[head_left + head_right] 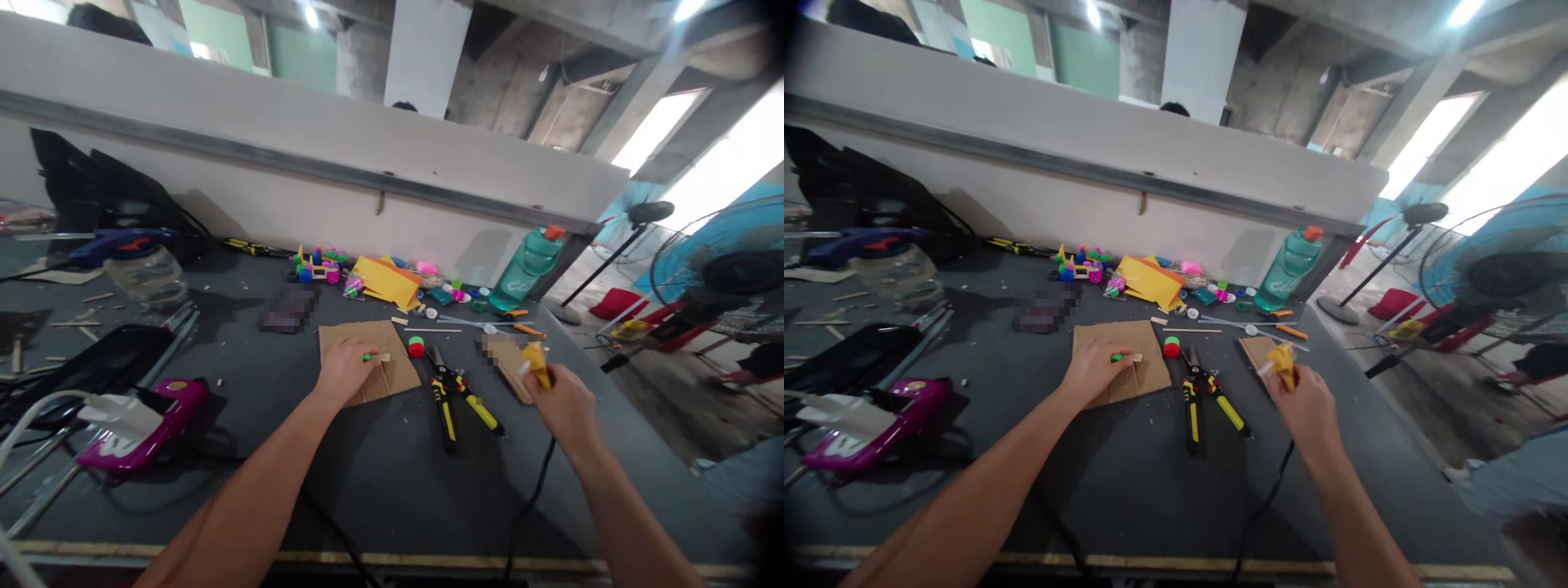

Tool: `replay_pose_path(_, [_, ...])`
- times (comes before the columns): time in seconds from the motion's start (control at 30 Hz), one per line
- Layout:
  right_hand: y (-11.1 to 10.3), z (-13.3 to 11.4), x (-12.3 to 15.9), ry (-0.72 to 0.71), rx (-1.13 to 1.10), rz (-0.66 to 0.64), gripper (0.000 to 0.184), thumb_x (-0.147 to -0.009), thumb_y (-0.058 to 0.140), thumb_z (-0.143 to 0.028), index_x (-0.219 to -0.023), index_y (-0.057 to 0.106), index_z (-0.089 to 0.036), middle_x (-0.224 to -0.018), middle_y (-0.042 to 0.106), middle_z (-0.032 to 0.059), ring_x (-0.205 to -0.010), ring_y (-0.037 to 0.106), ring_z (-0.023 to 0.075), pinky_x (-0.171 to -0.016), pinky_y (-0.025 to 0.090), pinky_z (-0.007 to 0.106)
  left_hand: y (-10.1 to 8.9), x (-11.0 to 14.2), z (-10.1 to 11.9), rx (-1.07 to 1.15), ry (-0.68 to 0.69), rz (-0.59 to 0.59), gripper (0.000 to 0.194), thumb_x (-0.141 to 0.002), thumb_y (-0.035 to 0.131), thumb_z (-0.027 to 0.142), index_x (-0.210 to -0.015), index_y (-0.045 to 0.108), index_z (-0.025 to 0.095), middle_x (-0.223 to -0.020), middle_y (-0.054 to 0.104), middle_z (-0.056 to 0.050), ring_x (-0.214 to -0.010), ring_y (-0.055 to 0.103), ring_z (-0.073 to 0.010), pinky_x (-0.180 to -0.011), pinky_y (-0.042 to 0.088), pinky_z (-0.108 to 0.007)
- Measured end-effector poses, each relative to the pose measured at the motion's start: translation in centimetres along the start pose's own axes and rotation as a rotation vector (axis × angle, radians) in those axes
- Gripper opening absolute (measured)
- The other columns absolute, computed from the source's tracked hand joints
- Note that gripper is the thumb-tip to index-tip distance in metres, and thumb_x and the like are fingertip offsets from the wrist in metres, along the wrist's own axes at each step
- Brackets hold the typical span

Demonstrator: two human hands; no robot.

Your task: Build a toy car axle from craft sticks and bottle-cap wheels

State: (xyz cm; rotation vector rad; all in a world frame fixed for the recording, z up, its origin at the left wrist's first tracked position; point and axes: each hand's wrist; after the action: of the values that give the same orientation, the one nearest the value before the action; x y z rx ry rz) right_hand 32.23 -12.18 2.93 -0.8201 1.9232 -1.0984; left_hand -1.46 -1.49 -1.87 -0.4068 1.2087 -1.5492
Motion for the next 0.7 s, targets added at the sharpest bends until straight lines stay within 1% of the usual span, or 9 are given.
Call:
replay_pose_path(0.03, [-0.8,-1.1,0.5,0.032,-0.17,-0.01,0.033,-0.074,0.051,-0.04,-0.089,0.063,-0.013,-0.083,0.066,0.0147,-0.076,0.063,0.0273,-0.065,0.047,0.037,0.0,-0.1,0.0,0.003,-0.001,-0.002,0.018,-0.082,0.059,0.033,-0.092,0.072,0.026,-0.091,0.071,-0.003,-0.089,0.061,-0.0212,-0.085,0.041,-0.034])
replay_pose_path(0.1, [-1.9,-3.8,1.4,0.064,-0.673,-0.19,0.033,-0.075,0.048,-0.041,-0.09,0.062,-0.014,-0.08,0.066,0.0104,-0.059,0.06,0.0192,-0.054,0.048,0.031,0.0,-0.2,-0.1,0.009,-0.006,-0.007,0.018,-0.081,0.06,0.033,-0.092,0.072,0.025,-0.091,0.071,-0.003,-0.089,0.062,-0.021,-0.084,0.041,-0.033])
replay_pose_path(0.13, [-2.1,-5.4,1.8,0.071,-0.911,-0.313,0.034,-0.075,0.05,-0.041,-0.091,0.061,-0.014,-0.084,0.067,0.0102,-0.057,0.06,0.0168,-0.051,0.048,0.029,-0.1,-0.2,-0.1,0.012,-0.012,-0.009,0.018,-0.081,0.061,0.034,-0.092,0.072,0.025,-0.091,0.072,-0.003,-0.089,0.062,-0.021,-0.084,0.041,-0.033])
replay_pose_path(0.17, [-2.0,-7.0,2.1,0.084,-1.081,-0.417,0.033,-0.074,0.053,-0.041,-0.091,0.062,-0.015,-0.088,0.068,0.0102,-0.056,0.059,0.0152,-0.047,0.047,0.027,-0.1,-0.2,-0.2,0.015,-0.018,-0.01,0.017,-0.081,0.061,0.033,-0.091,0.072,0.025,-0.091,0.072,-0.003,-0.088,0.062,-0.021,-0.084,0.041,-0.033])
replay_pose_path(0.23, [-1.0,-10.0,2.6,0.123,-1.268,-0.597,0.028,-0.074,0.055,-0.038,-0.087,0.063,-0.014,-0.087,0.068,0.0101,-0.055,0.058,0.0135,-0.042,0.045,0.023,-0.2,-0.1,-0.3,0.031,-0.033,-0.007,0.017,-0.081,0.061,0.033,-0.091,0.072,0.025,-0.091,0.072,-0.003,-0.088,0.062,-0.0207,-0.084,0.042,-0.032])
replay_pose_path(0.3, [0.6,-12.3,2.9,0.188,-1.337,-0.727,0.026,-0.076,0.054,-0.036,-0.081,0.064,-0.013,-0.084,0.068,0.0102,-0.056,0.058,0.0129,-0.038,0.044,0.02,-0.3,0.0,-0.6,0.061,-0.061,0.002,0.016,-0.08,0.062,0.031,-0.091,0.072,0.024,-0.091,0.072,-0.003,-0.089,0.062,-0.0208,-0.083,0.043,-0.031])
replay_pose_path(0.4, [2.9,-13.6,3.5,0.232,-1.372,-0.814,0.027,-0.078,0.054,-0.037,-0.077,0.064,-0.012,-0.078,0.069,0.0096,-0.054,0.058,0.0123,-0.037,0.044,0.02,-0.4,0.0,-0.8,0.092,-0.105,0.008,0.017,-0.08,0.062,0.03,-0.092,0.072,0.024,-0.093,0.072,-0.003,-0.09,0.062,-0.022,-0.08,0.044,-0.032])
replay_pose_path(0.53, [4.8,-12.7,4.3,0.2,-1.326,-0.829,0.032,-0.08,0.053,-0.044,-0.077,0.065,-0.014,-0.063,0.065,0.004,-0.044,0.054,0.0105,-0.037,0.042,0.02,-0.6,-0.2,-0.6,0.091,-0.135,0.008,0.017,-0.079,0.063,0.027,-0.093,0.073,0.026,-0.093,0.072,-0.003,-0.089,0.062,-0.0222,-0.079,0.045,-0.032])
replay_pose_path(0.7, [5.3,-11.5,4.5,0.167,-1.268,-0.858,0.038,-0.08,0.052,-0.05,-0.077,0.066,-0.015,-0.049,0.058,-0.0001,-0.039,0.05,0.0101,-0.038,0.04,0.02,-0.5,-0.3,-0.3,0.093,-0.15,0.014,0.018,-0.079,0.062,0.031,-0.093,0.073,0.026,-0.09,0.072,-0.005,-0.084,0.063,-0.0235,-0.073,0.046,-0.033])
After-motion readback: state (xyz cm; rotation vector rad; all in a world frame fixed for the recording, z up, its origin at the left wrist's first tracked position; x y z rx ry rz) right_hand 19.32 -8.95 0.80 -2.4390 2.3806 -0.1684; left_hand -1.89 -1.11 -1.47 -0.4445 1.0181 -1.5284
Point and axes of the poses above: each hand's wrist, its own x-axis away from the middle knuckle, its own y-axis out of the palm, z = x × y
